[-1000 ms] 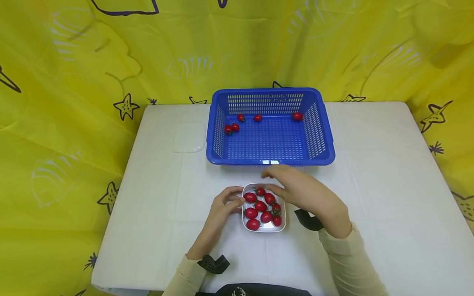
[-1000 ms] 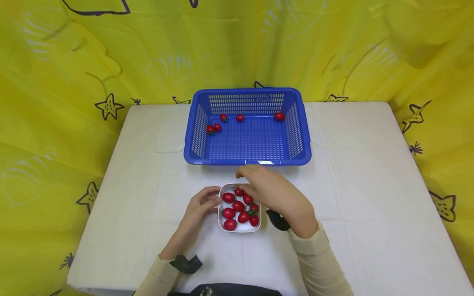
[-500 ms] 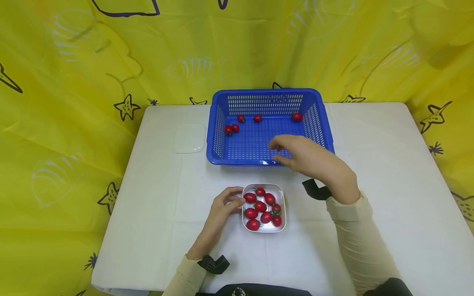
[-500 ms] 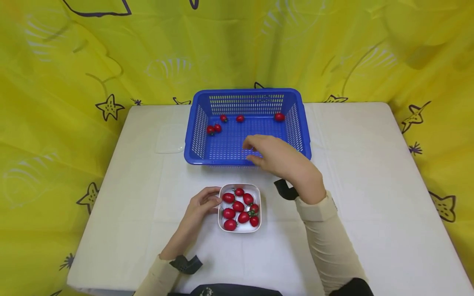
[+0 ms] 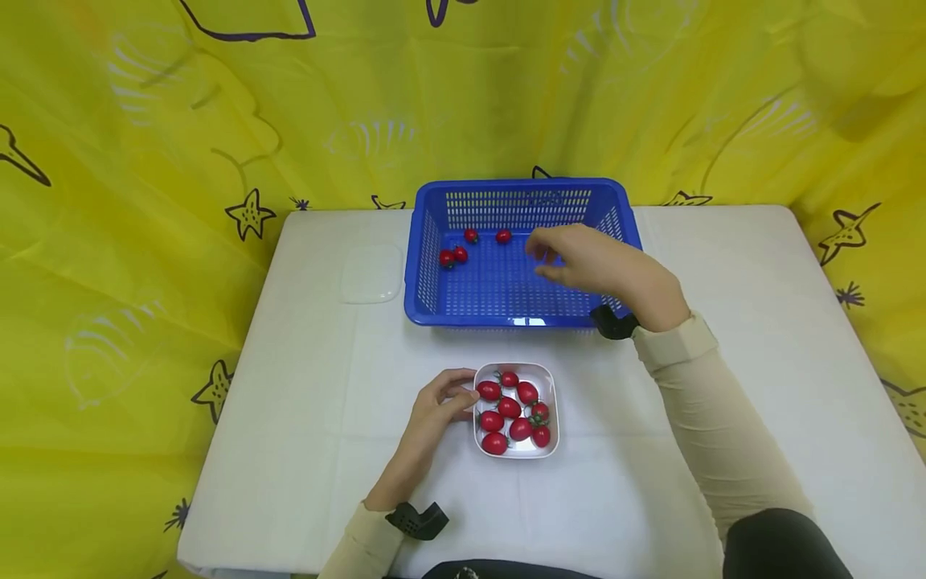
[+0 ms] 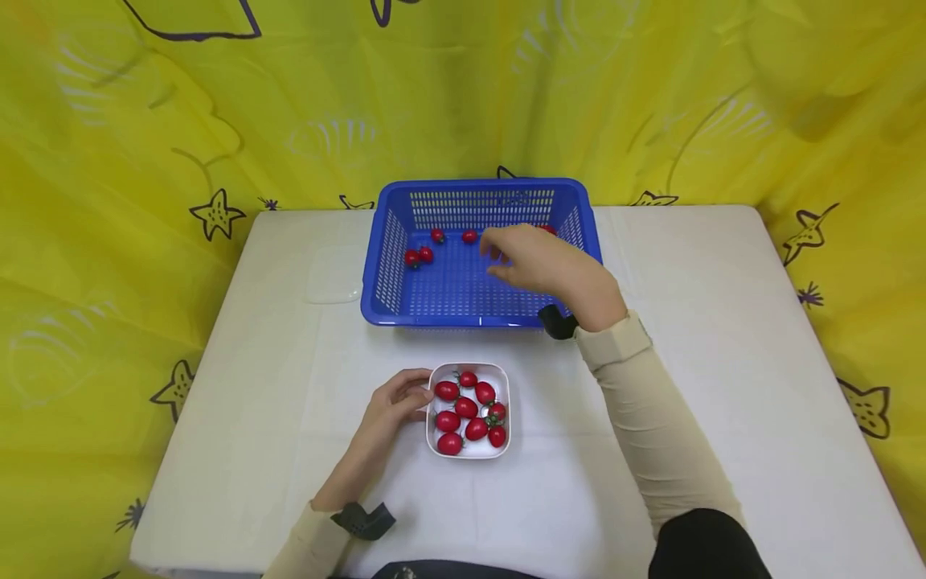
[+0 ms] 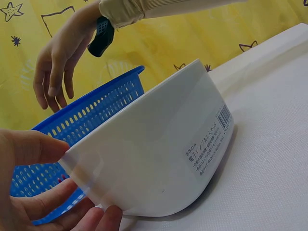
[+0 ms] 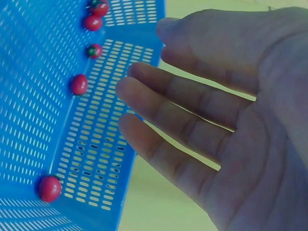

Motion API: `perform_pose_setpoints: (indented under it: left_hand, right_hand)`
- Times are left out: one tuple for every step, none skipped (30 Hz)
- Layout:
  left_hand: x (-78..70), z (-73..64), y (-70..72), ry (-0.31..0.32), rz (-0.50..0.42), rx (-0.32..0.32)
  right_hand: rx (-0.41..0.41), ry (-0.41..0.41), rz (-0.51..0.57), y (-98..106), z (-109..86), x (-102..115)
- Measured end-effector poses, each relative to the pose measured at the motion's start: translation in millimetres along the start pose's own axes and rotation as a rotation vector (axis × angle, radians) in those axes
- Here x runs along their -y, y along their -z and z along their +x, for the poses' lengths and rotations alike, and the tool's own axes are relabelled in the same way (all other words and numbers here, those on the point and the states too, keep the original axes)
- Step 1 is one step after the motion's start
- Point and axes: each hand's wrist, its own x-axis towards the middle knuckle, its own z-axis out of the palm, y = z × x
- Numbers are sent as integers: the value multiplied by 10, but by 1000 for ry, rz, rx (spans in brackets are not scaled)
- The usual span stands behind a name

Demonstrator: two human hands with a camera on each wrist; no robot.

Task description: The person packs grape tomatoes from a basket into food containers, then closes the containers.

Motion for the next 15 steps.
perform_pose_setpoints:
  left_hand:
    - [1, 0, 2, 2, 4, -1]
    - [2, 1, 3, 5, 9, -2]
    - [2, 0, 3, 7, 13, -2]
    - [2, -1, 4, 11, 18, -2]
    - [1, -1, 5, 16, 19, -1]
    - [0, -2, 5, 21, 21, 0]
    - [-2, -3, 4, 25, 20, 0]
    - [-3, -3, 3, 27, 20, 1]
    - [-6, -8, 0, 26, 20, 1]
    - [-9, -4, 0, 27, 21, 1]
    - [-10, -3, -1, 26, 21, 1]
    - [-10, -4, -2, 24, 23, 2]
    - [-9, -7, -4, 22, 26, 3]
    - [-3, -10, -6, 22, 31, 3]
    - [2, -14, -8, 21, 34, 1]
  right_hand:
    - [9, 1, -3, 15, 32, -13]
    - [20, -3, -8, 31, 65, -32]
    - [31, -5, -15, 47, 99, -54]
    - [41, -8, -19, 67, 132, -76]
    - [51, -13, -28, 85, 166, -106]
    - [62, -15, -40, 104, 197, -137]
    - [73, -22, -51, 121, 229, -171]
    - [82, -29, -64, 136, 259, -211]
    - [90, -35, -75, 149, 287, -246]
    - [98, -43, -88, 168, 312, -279]
    - [106, -52, -101, 183, 335, -310]
    - [115, -62, -112, 196, 353, -338]
    - [123, -77, -120, 203, 371, -367]
    - [127, -82, -132, 210, 383, -396]
    - [135, -91, -139, 217, 394, -417]
